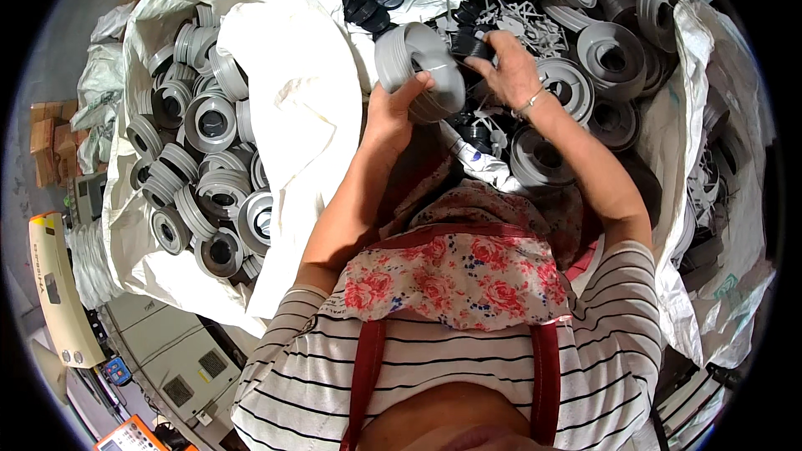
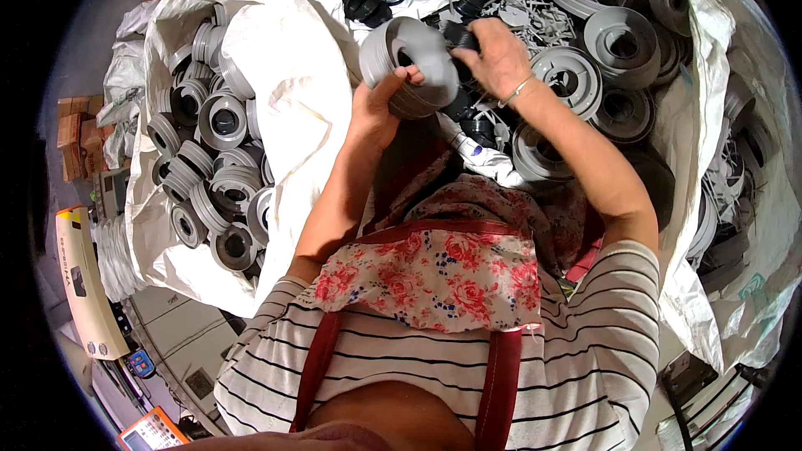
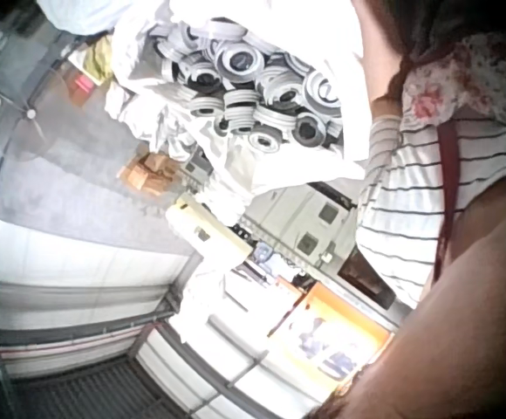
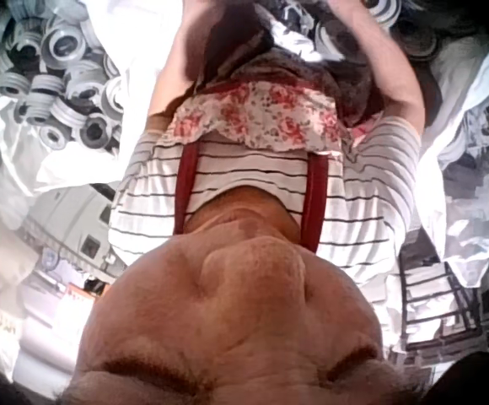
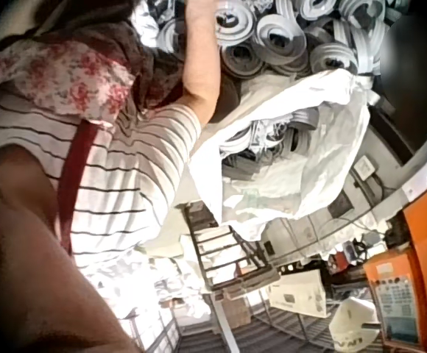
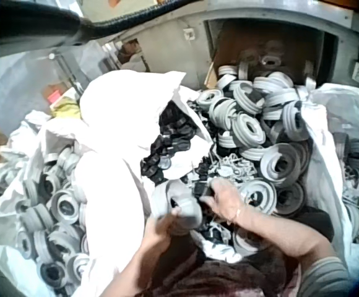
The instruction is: The person repeatedly picks up white circular plastic components and black circular inserts from large white sacks. They insert the black pieces into the white components by hand, then place the assembled units into a separate sack. The process is continuous and repetitive throughout the clip.
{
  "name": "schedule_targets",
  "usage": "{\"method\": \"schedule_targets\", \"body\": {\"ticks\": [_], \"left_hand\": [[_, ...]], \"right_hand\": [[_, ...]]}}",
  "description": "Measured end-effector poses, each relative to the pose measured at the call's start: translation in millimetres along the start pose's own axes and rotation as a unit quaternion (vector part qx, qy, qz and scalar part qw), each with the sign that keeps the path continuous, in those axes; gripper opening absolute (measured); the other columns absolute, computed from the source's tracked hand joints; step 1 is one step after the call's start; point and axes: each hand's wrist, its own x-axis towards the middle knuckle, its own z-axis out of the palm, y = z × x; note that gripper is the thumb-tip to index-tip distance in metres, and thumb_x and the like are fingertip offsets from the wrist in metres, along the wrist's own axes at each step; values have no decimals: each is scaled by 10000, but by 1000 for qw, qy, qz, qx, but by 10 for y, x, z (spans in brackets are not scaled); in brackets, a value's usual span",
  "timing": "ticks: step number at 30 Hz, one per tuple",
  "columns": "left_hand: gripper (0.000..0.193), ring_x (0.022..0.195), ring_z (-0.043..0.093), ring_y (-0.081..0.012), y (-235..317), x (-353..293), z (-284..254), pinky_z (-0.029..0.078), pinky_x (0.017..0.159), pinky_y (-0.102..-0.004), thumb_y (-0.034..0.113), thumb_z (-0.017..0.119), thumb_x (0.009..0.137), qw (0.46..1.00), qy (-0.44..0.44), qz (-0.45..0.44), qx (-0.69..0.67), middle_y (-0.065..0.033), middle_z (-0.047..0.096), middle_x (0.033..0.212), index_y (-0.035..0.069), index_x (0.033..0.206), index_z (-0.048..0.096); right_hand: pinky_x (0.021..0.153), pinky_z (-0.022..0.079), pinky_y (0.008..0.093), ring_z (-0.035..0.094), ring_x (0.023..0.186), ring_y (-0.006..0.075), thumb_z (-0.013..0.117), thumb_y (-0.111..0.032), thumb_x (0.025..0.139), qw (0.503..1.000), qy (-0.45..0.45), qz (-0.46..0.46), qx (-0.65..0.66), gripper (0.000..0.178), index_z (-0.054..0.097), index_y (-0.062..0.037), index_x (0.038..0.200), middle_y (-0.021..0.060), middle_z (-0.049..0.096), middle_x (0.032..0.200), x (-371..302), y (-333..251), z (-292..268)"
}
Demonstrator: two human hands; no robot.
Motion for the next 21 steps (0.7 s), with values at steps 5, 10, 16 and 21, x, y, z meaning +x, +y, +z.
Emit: {"method": "schedule_targets", "body": {"ticks": [5, 10, 16, 21], "left_hand": [[444, 937, 611, -272, -186, -157, 102, 480, 856, -377, 267, 504, 863, 991, -110, -13, -72, -186, 607, 1050, -93, 1124, 504], [410, 875, 611, -249, -134, -414, 175, 486, 808, -357, 256, 510, 853, 991, -134, 3, 28, -149, 614, 968, -69, 1102, 516], [305, 803, 619, -220, 126, -564, 213, 516, 727, -329, 195, 534, 857, 986, -123, -65, 95, -119, 610, 894, -59, 1026, 549], [353, 793, 615, -198, 3, -571, 210, 516, 743, -331, 246, 534, 863, 990, -109, -88, 27, -101, 620, 885, -53, 1049, 542]], "right_hand": [[812, 482, 341, 599, 987, 322, 765, -211, 702, 987, -69, -35, 139, 394, 602, -25, 1008, 221, 573, 1131, -288, -263, -133], [834, 464, 380, 536, 977, 379, 776, -218, 648, 986, -162, -1, 40, 620, 501, -22, 1168, 221, 513, 1056, -343, -439, -390], [798, 477, 430, 491, 970, 380, 730, -179, 617, 963, -132, -219, -82, 459, 494, -14, 974, 175, 496, 977, -537, -538, -416], [818, 471, 403, 473, 997, 368, 746, -126, 569, 962, -140, -233, 5, 605, 489, -39, 1110, 147, 496, 1057, -602, -430, -476]]}}
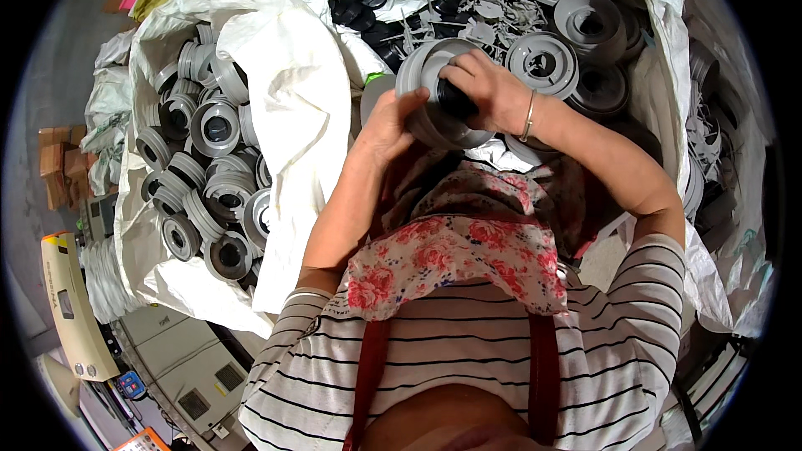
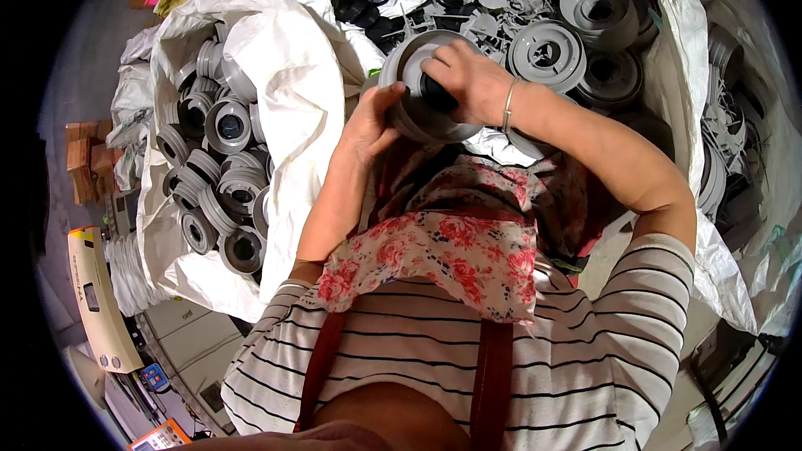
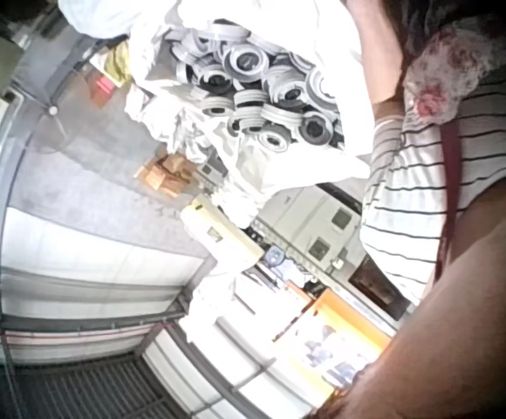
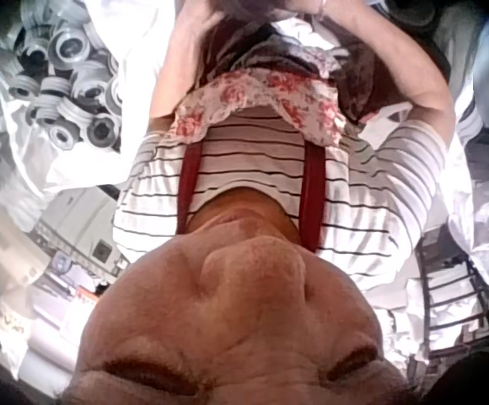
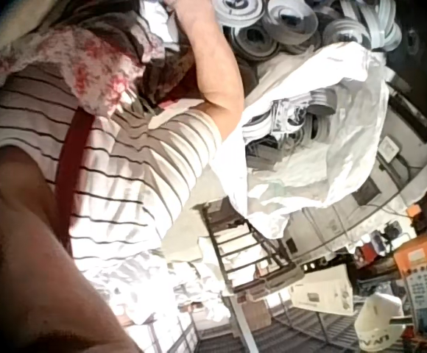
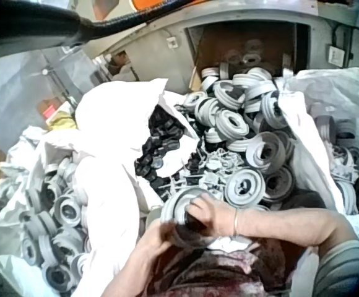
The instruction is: The person repeatedly picks up white circular plastic components and black circular inserts from large white sacks. They insert the black pieces into the white components by hand, then place the assembled units into a separate sack. The process is continuous and repetitive throughout the clip.
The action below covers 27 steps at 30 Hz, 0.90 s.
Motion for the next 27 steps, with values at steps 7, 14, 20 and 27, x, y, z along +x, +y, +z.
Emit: {"method": "schedule_targets", "body": {"ticks": [7, 14, 20, 27], "left_hand": [[288, 721, 601, -164, -113, -83, 2, 503, 677, -306, 202, 567, 855, 999, -24, 23, 42, -86, 615, 817, -57, 980, 574], [232, 696, 603, -130, -205, -210, 73, 486, 609, -257, 95, 680, 794, 978, 74, 104, 164, -75, 644, 804, -49, 957, 600], [288, 718, 601, -133, 59, -337, 109, 490, 642, -266, 116, 722, 759, 950, 104, 133, 263, -75, 650, 846, -13, 982, 594], [501, 848, 606, -192, 484, -364, -2, 489, 774, -324, 213, 743, 680, 747, 252, 329, 519, -96, 637, 957, 47, 1119, 567]], "right_hand": [[876, 434, 396, 502, 995, 367, 789, -189, 584, 981, 53, 153, 108, 630, 521, -4, 1124, 181, 530, 1056, -101, -68, 178], [476, 486, 293, 607, 466, 239, 649, -577, 751, 718, -49, 487, 495, 694, 612, 110, 844, 216, 591, 569, -52, 22, 301], [722, 525, 350, 648, 780, 322, 765, -415, 680, 963, 140, 156, 169, 736, 477, 28, 1193, 202, 638, 880, 47, -87, 149], [536, 560, 354, 664, 644, 256, 523, -602, 829, 655, -104, 445, 602, 703, 599, 89, 936, 192, 655, 804, 176, 140, 132]]}}
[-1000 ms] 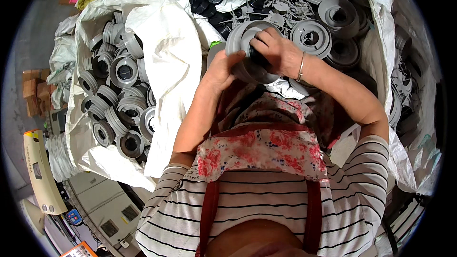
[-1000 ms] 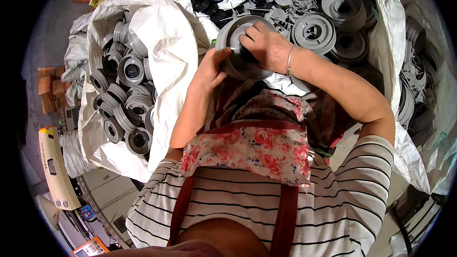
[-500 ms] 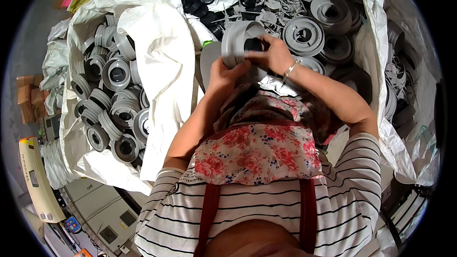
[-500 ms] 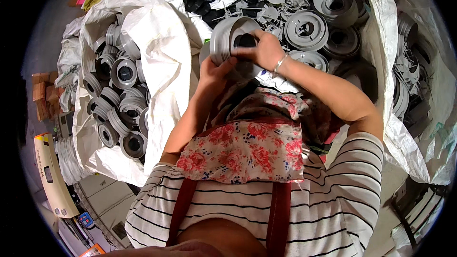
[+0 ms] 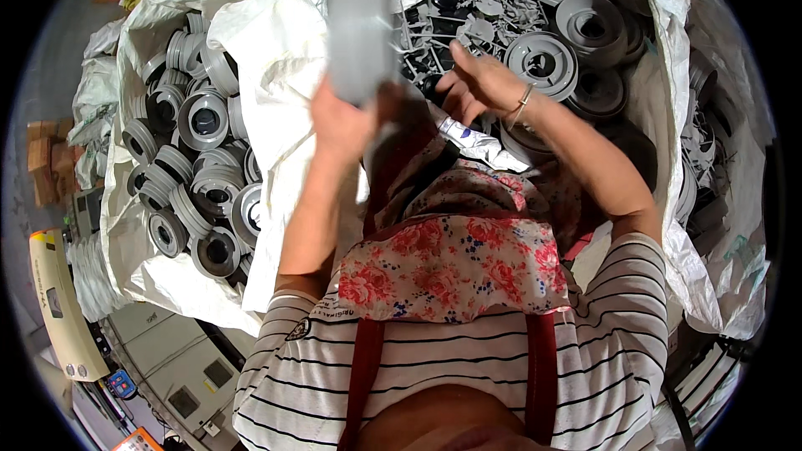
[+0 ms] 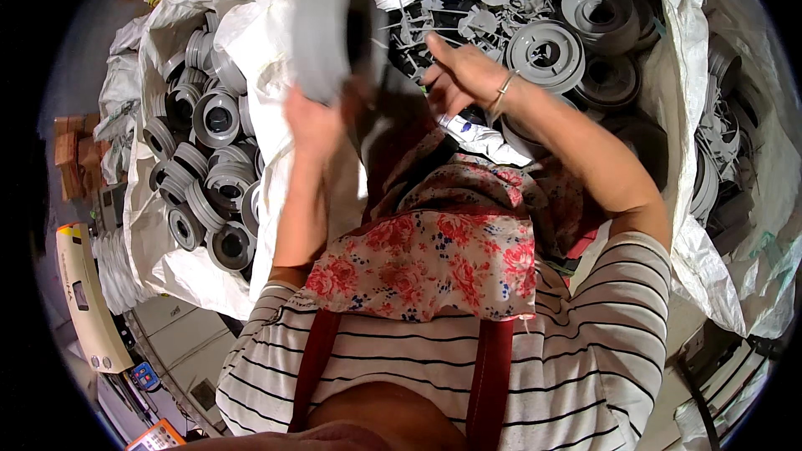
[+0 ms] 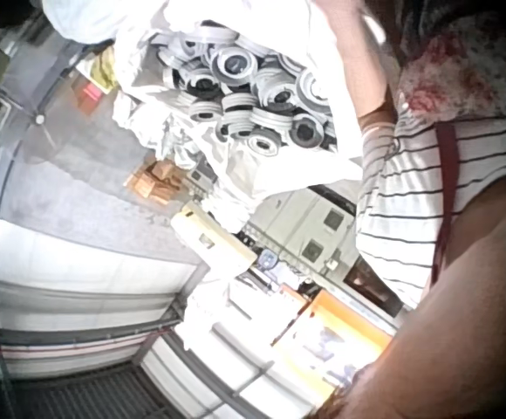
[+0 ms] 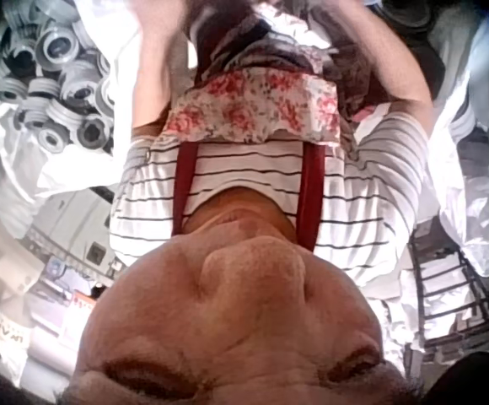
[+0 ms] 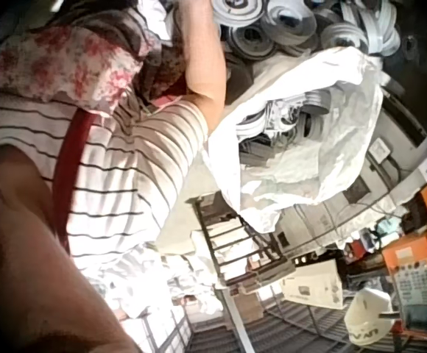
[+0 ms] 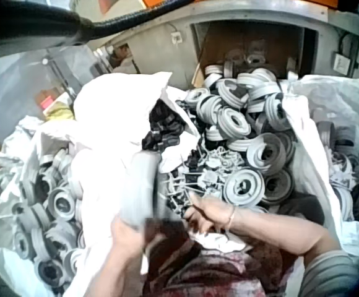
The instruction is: The person repeatedly picks up white circular plastic components and black circular inserts from large white sacks. They insert the black pieces into the white components by hand, then place the assembled units into a separate sack. The process is continuous and repetitive throughout the clip.
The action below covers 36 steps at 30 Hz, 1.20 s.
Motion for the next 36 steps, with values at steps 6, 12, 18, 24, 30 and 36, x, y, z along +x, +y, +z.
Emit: {"method": "schedule_targets", "body": {"ticks": [6, 12, 18, 24, 30, 36], "left_hand": [[894, 1314, 310, -246, -251, 750, -724, 272, 1068, -337, 166, 754, 743, 967, 219, 132, -17, -248, 263, 1433, -88, 1395, 197], [531, 1053, 554, -221, -511, 137, 461, 429, 925, -303, 124, 656, 827, 849, -79, -271, -446, -160, 547, 1217, -29, 1293, 454], [298, 868, 580, -155, -778, -49, 858, 436, 787, -268, 165, 576, 819, 760, -98, -271, -582, -106, 623, 942, -33, 1042, 593], [192, 642, 609, -152, -978, 19, 566, 492, 597, -254, 97, 516, 843, 820, -94, -296, -480, -93, 655, 765, -36, 921, 632], [185, 717, 615, -180, -726, 26, 567, 498, 679, -289, 65, 576, 818, 848, -65, -278, -446, -107, 650, 831, -49, 961, 603], [256, 840, 601, -200, -561, -84, 577, 472, 789, -308, 116, 575, 827, 802, -56, -322, -501, -121, 625, 928, -50, 1022, 567]], "right_hand": [[980, 353, 466, 523, 1145, 292, 772, -385, 617, 489, 58, 131, -860, 709, 528, -10, 1167, 215, 588, 1133, -25, 526, -1431], [816, 472, 433, 635, 901, 291, 603, -499, 797, 753, 266, -156, -582, 610, 576, 33, 1094, 199, 646, 945, -94, 42, -909], [593, 550, 337, 642, 616, 227, 385, -420, 956, 975, -48, -109, 185, 510, 590, 46, 982, 149, 655, 758, 210, -242, -416], [835, 478, 384, 615, 934, 352, 455, -358, 905, 890, 166, -180, -385, 441, 611, 39, 1015, 206, 651, 991, 1438, 603, -626], [876, 470, 377, 570, 1007, 330, 548, -204, 824, 610, 29, -104, -785, 304, 600, 0, 1043, 210, 602, 1057, 1650, 1154, -571], [836, 475, 371, 566, 941, 320, 675, -247, 771, 738, 318, -224, -551, 276, 620, -43, 949, 143, 585, 1022, 523, 292, -181]]}}
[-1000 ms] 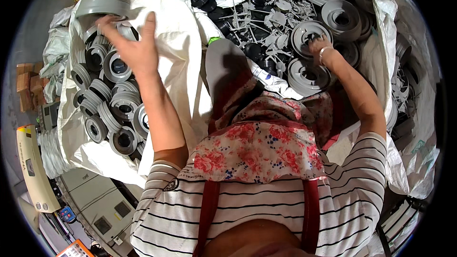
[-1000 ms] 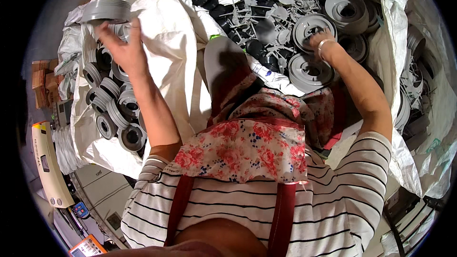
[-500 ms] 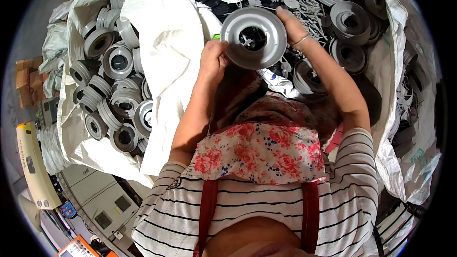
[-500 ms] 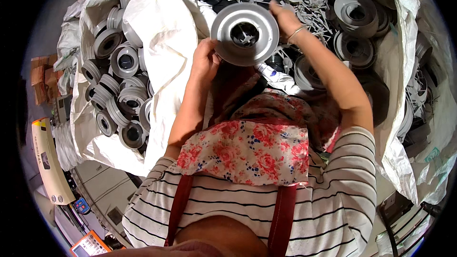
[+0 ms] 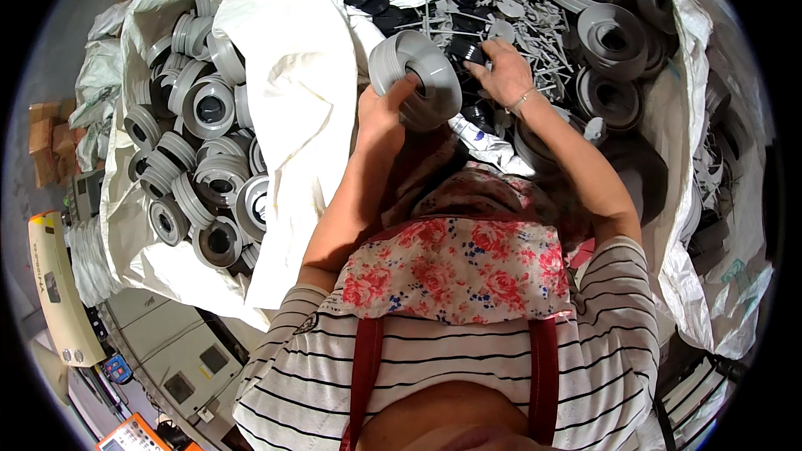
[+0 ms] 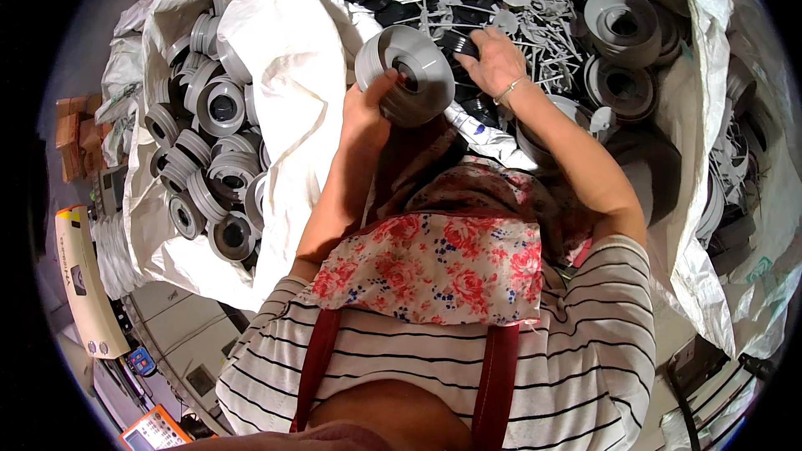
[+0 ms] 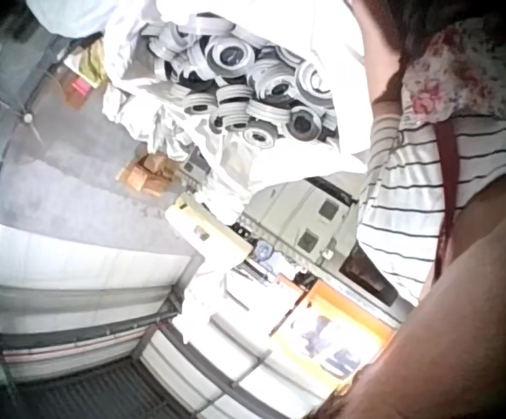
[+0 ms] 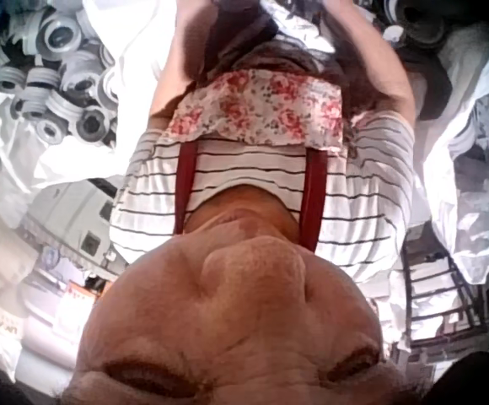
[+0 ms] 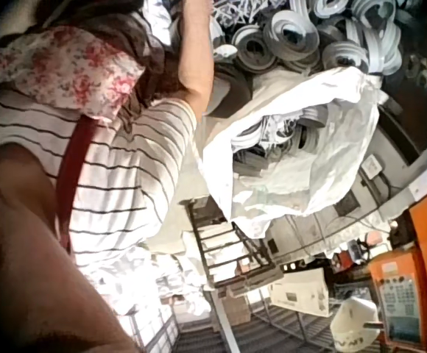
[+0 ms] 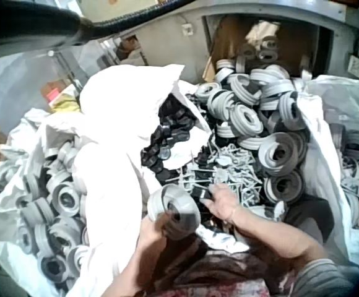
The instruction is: The person repeatedly picks up white circular plastic components and black circular inserts from large white sacks. They insert the black pieces into the white components by hand, then place the assembled units into a separate sack. The process is continuous and repetitive throughout the clip.
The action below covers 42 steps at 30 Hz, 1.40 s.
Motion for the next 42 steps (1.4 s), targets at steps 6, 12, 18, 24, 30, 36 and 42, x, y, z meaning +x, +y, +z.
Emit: {"method": "schedule_targets", "body": {"ticks": [6, 12, 18, 24, 30, 36, 42], "left_hand": [[324, 895, 607, -233, -186, -57, 176, 475, 822, -347, 138, 545, 846, 983, -111, -88, -119, -138, 614, 992, -55, 1105, 523], [358, 784, 617, -213, -141, -249, 253, 508, 695, -321, 181, 586, 837, 985, -163, -46, -25, -134, 611, 906, -78, 1077, 526], [394, 855, 611, -228, 20, -307, 187, 506, 770, -363, 207, 565, 834, 970, -213, -112, 18, -145, 603, 967, -79, 1098, 506], [451, 882, 613, -240, 40, -329, 205, 508, 807, -362, 224, 571, 833, 970, -213, -109, 27, -155, 593, 1015, -92, 1141, 482], [464, 910, 615, -246, 42, -283, 135, 507, 826, -371, 225, 609, 832, 963, -234, -136, 0, -163, 592, 1055, -86, 1153, 482], [403, 849, 616, -212, -121, -333, 180, 508, 759, -335, 139, 681, 795, 982, -152, -94, 56, -131, 614, 972, -71, 1099, 518], [390, 747, 613, -169, -216, -401, 260, 513, 648, -294, 106, 726, 761, 989, -141, 6, 50, -105, 620, 891, -62, 1046, 520]], "right_hand": [[878, 472, 368, 585, 1031, 338, 752, -175, 673, 974, -2, -122, 192, 492, 599, -23, 1115, 229, 563, 1154, -330, -158, -317], [856, 444, 386, 505, 988, 386, 772, -223, 632, 986, -115, -94, 76, 708, 428, 4, 1209, 248, 508, 1047, -398, -336, -618], [878, 446, 405, 431, 1060, 385, 731, -104, 616, 966, -109, -232, -11, 670, 395, -52, 1194, 189, 451, 1105, -511, -339, -653], [890, 453, 398, 425, 1069, 359, 744, -91, 588, 955, -120, -271, -4, 728, 418, -116, 1239, 157, 423, 1150, -563, -286, -689], [867, 464, 388, 456, 1051, 337, 756, -165, 611, 954, -108, -275, -53, 680, 480, -97, 1229, 153, 477, 1113, -597, -350, -674], [798, 502, 363, 615, 896, 295, 792, -293, 626, 979, -3, -106, 176, 633, 546, -27, 1146, 188, 601, 956, -552, -287, -455], [430, 509, 250, 623, 502, 161, 726, -516, 709, 915, -168, 55, 362, 680, 577, 109, 932, 142, 631, 693, -504, -307, -500]]}}
